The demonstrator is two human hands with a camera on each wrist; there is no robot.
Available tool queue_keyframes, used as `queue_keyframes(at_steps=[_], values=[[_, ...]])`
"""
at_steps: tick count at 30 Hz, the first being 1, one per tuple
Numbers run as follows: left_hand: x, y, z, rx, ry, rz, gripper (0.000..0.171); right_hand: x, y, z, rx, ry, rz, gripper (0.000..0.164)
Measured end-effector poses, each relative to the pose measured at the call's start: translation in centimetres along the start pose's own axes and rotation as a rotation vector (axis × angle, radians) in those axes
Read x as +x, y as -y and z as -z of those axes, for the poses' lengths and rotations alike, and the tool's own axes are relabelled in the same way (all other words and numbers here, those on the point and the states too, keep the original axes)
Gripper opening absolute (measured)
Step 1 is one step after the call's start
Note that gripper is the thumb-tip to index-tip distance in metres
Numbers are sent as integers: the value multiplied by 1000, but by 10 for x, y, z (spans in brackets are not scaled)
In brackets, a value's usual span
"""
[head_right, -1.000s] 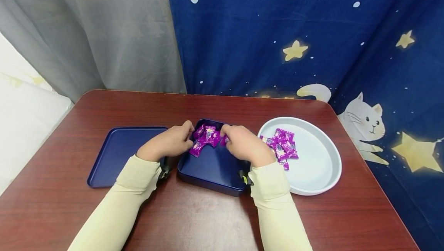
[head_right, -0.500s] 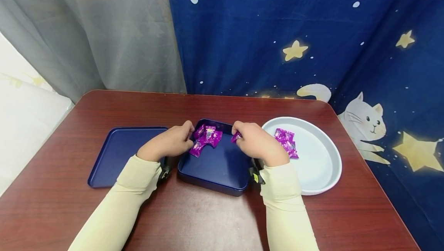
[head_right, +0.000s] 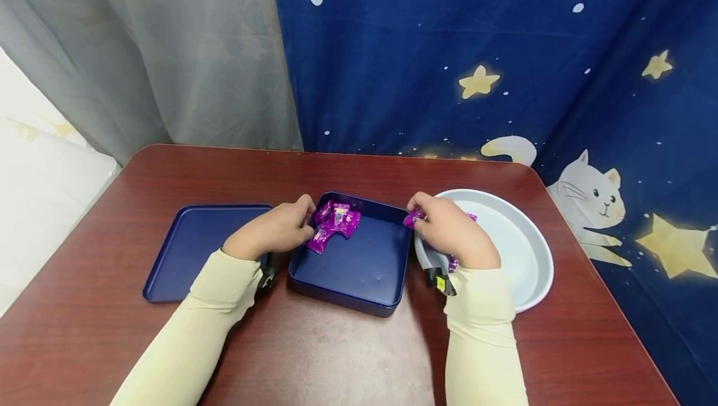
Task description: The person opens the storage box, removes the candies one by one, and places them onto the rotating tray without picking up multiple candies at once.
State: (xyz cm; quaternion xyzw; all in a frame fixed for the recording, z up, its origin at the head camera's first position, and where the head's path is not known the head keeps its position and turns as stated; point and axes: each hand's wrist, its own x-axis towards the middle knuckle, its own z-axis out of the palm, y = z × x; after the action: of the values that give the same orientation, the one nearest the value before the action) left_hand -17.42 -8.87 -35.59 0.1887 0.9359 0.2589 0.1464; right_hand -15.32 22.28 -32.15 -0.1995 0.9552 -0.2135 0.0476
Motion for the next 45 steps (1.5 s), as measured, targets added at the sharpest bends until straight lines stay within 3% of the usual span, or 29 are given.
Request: queue_keyframes(at_steps=[8,15,23,45], values=[[1,-1,-1,-14,8,10,36,-8,-21,7,-13,-32,-41,25],[0,-2,0,-20,9,16,35,-16,-42,10,13,-8,-186,27],[-1,-2,0,-6,1,10,34,-15,-59,2,50,16,-272,25],[-1,-2,0,-6,3,11,36,-14,-66,-1,10,54,-331,34]])
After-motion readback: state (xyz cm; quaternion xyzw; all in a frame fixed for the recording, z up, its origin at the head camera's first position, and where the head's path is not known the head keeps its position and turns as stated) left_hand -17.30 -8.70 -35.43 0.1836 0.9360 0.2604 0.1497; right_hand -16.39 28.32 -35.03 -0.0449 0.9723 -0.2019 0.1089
